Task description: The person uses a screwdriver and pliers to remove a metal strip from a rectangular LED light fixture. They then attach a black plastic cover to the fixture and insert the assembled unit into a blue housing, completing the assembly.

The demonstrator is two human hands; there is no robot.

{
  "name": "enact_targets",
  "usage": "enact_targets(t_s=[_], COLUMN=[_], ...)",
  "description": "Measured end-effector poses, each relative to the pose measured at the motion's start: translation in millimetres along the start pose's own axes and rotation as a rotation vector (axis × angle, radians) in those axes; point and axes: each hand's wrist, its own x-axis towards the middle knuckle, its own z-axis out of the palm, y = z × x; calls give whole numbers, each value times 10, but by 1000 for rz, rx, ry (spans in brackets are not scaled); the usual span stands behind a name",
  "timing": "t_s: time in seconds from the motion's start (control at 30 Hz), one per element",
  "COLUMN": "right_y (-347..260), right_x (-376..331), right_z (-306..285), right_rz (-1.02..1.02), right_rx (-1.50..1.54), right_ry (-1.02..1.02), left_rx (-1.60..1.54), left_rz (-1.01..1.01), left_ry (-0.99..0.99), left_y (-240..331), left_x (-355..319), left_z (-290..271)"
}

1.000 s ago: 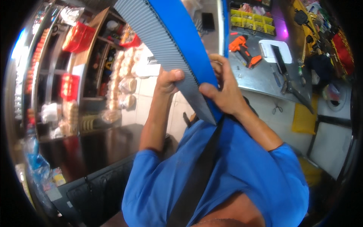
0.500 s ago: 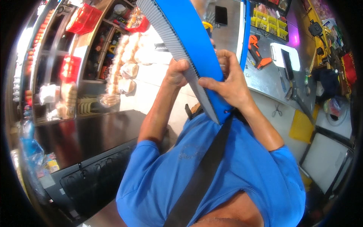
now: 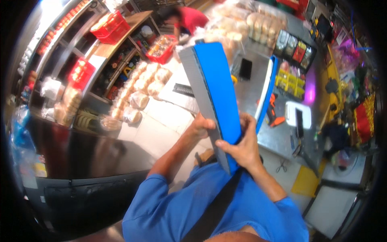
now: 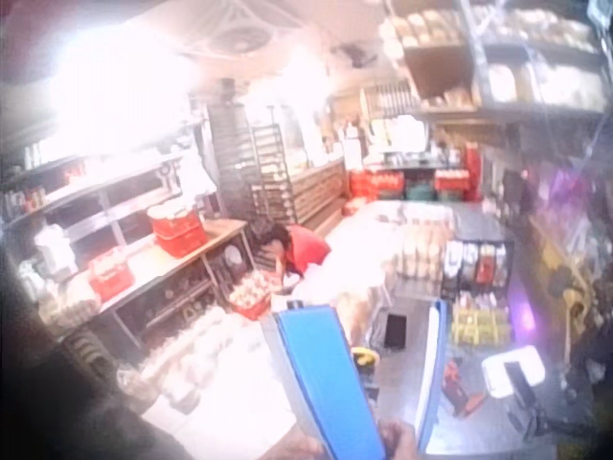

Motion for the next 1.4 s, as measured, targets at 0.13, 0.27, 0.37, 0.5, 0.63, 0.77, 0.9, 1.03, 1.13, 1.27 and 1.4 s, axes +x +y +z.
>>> enact_targets(t_s=[0.13,0.27,0.37,0.5,0.63,0.77,0.9,1.03,1.13,1.27,1.4], right_y=[-104,-49,-69,-106,138,384,521,632,627,639,640], right_x=[16,52,72,294,328,259,186,139,140,133,128], right_z=[27,10,5,9,-25,-30,52,108,126,183,229], right_rz=[-16,67,-30,-147,-192,-228,-158,-149,-156,-176,-169], right_rx=[-1,-19,-114,-50,-81,-147,-119,-116,-150,-140,-140], right_ry=[17,-16,10,-105,-80,-68,-56,-40,-39,-31,-47], left_rx=[-66,-125,-99,144,43,65,144,129,109,99,110], left_rz=[59,73,16,8,186,253,237,256,252,260,257], left_ry=[-24,-83,-60,-24,17,-56,-61,-58,-45,-40,-40], left_y=[41,20,59,79,413,810,828,793,786,813,818], left_x=[11,73,123,141,376,492,410,328,286,252,242], left_z=[44,-37,-9,-124,-53,-25,-140,-162,-171,-177,-234])
